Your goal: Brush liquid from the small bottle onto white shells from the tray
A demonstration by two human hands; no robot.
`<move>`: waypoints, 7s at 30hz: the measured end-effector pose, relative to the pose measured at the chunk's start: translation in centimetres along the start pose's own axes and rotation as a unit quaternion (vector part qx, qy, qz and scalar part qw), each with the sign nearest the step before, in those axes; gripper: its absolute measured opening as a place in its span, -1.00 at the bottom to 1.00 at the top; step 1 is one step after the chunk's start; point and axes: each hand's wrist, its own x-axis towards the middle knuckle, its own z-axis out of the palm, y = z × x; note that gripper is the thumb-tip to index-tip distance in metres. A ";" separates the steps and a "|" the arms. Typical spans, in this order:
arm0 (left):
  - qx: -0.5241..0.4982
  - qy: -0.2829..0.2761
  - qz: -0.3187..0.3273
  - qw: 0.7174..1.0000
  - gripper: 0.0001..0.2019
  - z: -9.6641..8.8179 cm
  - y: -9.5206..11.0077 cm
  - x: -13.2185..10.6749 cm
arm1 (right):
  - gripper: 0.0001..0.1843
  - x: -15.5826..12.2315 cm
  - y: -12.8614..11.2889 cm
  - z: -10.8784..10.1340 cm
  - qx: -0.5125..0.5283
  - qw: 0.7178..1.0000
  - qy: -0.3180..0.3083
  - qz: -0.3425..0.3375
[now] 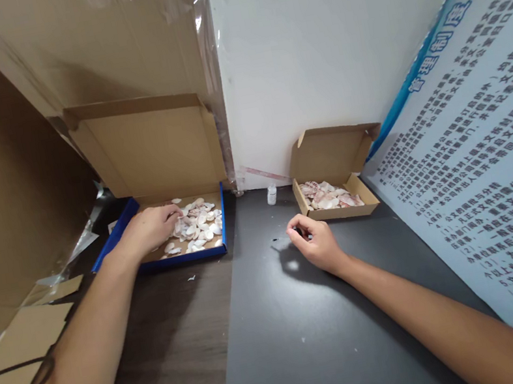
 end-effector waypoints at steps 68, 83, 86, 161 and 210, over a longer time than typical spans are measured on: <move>-0.584 -0.246 0.064 0.771 -0.65 8.7 13.1 -4.0 | -0.92 -0.6 -0.5 0.0 0.039 0.997 0.013 -0.061; -0.619 -0.265 0.039 0.739 -0.77 8.1 13.0 -4.2 | -0.94 -0.9 -0.7 0.2 0.023 0.997 0.011 -0.070; -0.624 -0.262 0.042 0.735 -0.80 8.0 12.9 -4.3 | -0.93 -0.9 -0.7 0.2 0.022 0.998 0.014 -0.065; -0.612 -0.272 0.049 0.741 -0.64 8.5 13.3 -4.4 | -0.92 -1.1 -1.1 -0.2 0.060 0.998 0.030 -0.017; -0.675 -0.279 0.015 0.683 -0.69 8.1 13.1 -4.5 | -0.91 -1.2 -1.1 -0.4 0.016 0.999 -0.018 -0.038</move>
